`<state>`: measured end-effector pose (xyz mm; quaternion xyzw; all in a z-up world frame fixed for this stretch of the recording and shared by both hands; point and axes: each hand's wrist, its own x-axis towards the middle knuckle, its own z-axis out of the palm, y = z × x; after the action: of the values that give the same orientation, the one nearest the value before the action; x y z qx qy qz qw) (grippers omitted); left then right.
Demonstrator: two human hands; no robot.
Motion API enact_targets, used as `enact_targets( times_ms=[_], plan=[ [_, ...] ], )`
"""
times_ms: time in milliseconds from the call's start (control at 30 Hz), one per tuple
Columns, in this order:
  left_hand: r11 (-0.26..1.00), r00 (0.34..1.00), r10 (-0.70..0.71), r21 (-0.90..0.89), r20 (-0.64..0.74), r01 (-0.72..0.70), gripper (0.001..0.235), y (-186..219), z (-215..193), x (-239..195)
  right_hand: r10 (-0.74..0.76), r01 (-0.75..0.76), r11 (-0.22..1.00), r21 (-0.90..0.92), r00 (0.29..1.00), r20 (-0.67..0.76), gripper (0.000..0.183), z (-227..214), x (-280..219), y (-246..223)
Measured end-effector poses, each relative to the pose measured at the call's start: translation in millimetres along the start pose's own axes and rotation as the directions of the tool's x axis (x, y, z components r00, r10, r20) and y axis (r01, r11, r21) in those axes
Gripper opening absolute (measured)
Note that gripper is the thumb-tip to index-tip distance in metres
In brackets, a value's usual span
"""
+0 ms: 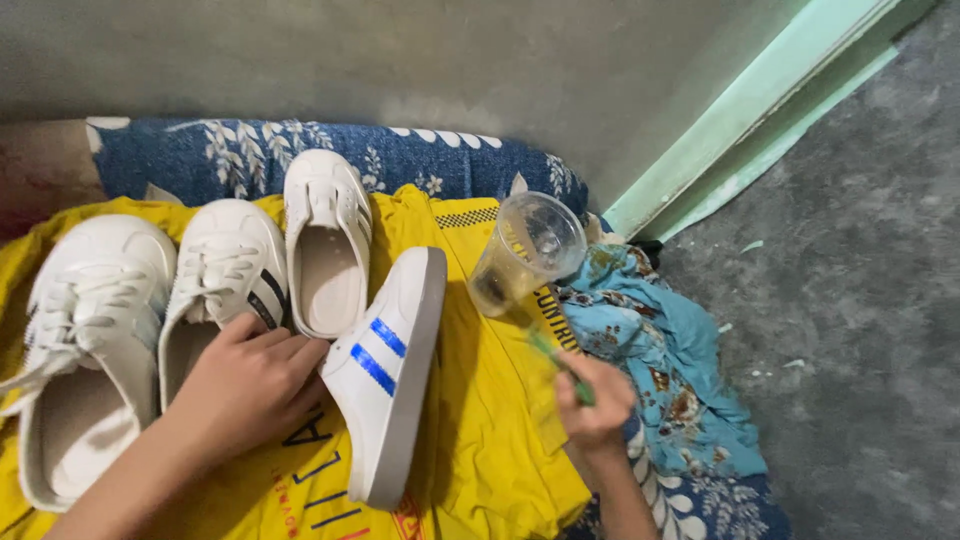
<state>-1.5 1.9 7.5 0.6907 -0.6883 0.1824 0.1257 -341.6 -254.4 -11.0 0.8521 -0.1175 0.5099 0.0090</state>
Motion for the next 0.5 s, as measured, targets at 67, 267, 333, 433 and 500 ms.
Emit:
enact_targets(
  times_ms=[67, 267, 333, 433, 500],
  plan=[
    [1.0, 1.0, -0.002, -0.008, -0.022, 0.002, 0.026, 1.9, 2.6, -2.8, 0.094, -0.097, 0.995, -0.038, 0.994, -0.057, 0.02, -21.6, 7.5, 7.5],
    [1.0, 0.998, -0.003, 0.021, -0.061, 0.005, 0.025, 1.9, 2.6, -2.3, 0.287, -0.272, 0.949, -0.162, 0.954, 0.082, 0.021, -75.0, 70.7, -0.1],
    [1.0, 0.997, 0.002, 0.031, -0.079, 0.0, 0.023, 0.5, 2.5, -3.6, 0.239, -0.197, 0.953, -0.23, 0.956, 0.172, 0.014, -82.8, 95.1, -3.4],
    [0.997, 0.994, 0.024, 0.078, -0.103, -0.016, 0.02, 1.4, -2.4, -6.4, 0.283, -0.204, 0.943, -0.262, 0.907, 0.311, 0.012, -86.5, 125.4, -11.6],
    [0.986, 0.992, 0.032, 0.164, -0.122, -0.012, 0.017, 4.2, -12.9, -8.3, 0.441, -0.406, 0.898, -0.171, 0.817, 0.372, 0.012, -84.4, 144.4, -19.4]
  ],
)
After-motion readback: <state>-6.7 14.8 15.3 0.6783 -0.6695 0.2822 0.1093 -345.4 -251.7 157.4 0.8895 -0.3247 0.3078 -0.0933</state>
